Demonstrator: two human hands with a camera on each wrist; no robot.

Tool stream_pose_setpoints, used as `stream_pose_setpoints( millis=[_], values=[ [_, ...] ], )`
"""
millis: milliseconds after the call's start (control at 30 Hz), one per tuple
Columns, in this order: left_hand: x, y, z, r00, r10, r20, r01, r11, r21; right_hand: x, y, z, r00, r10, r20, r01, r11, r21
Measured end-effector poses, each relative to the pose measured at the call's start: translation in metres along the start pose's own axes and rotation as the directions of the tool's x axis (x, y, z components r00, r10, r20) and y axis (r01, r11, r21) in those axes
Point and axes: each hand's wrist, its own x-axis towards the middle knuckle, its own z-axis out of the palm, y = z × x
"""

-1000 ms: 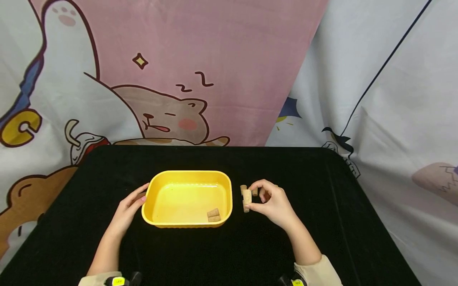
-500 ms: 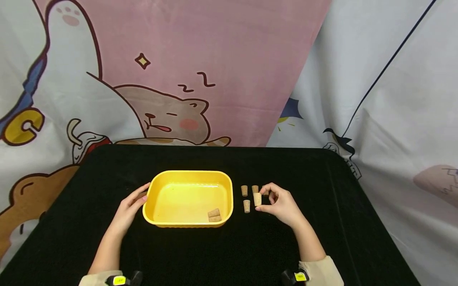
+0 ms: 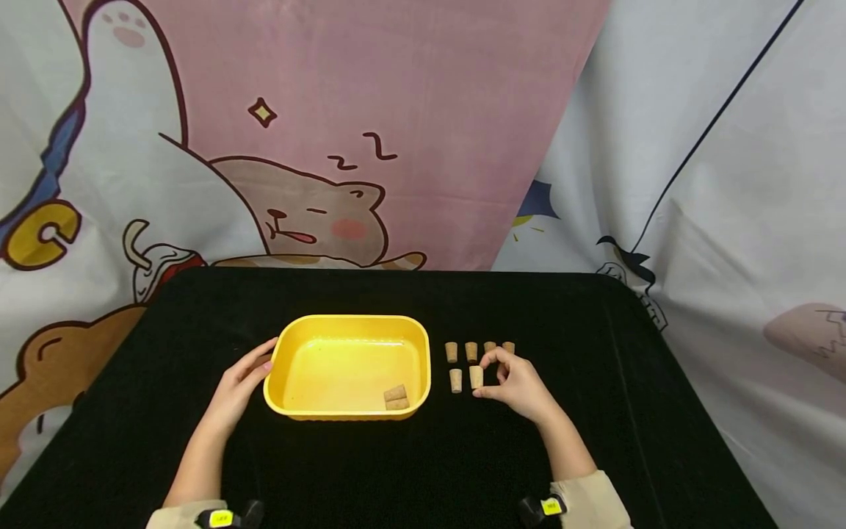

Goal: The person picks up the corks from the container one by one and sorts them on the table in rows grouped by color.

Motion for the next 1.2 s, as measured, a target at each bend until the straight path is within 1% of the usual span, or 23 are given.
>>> stream_pose_setpoints(
  millis=[200,467,900,967,1033,1100,1200],
  values=[
    [-0.002,0.001,0.000,1.000,-0.023,0.001,0.023,1.000,-0.018,0.003,0.007,0.007,0.999,0.035,0.009,-0.035,0.999,-0.037],
    [-0.002,-0.001,0.000,1.000,-0.018,-0.001,0.018,1.000,-0.016,0.003,0.009,0.010,0.999,0.046,-0.014,-0.047,0.995,-0.086],
    [-0.003,-0.001,0.000,1.000,-0.010,-0.007,0.010,1.000,-0.005,0.003,0.004,0.006,1.000,0.003,-0.009,-0.005,0.989,-0.151],
    [-0.002,-0.001,0.000,1.000,-0.009,-0.002,0.009,1.000,-0.009,0.002,0.000,0.003,1.000,-0.014,-0.018,0.011,0.988,-0.156],
    [-0.002,-0.001,0.000,1.000,-0.006,0.002,0.006,1.000,-0.011,0.001,-0.004,0.000,0.998,-0.048,-0.033,0.042,0.987,-0.157],
    [-0.001,-0.001,0.000,1.000,-0.004,0.004,0.004,1.000,-0.010,-0.001,-0.011,-0.003,0.993,-0.102,-0.051,0.094,0.985,-0.144],
    [-0.001,-0.001,0.000,1.000,-0.003,0.000,0.003,1.000,0.000,-0.001,-0.022,-0.007,0.977,-0.202,-0.072,0.194,0.975,-0.110]
  ],
)
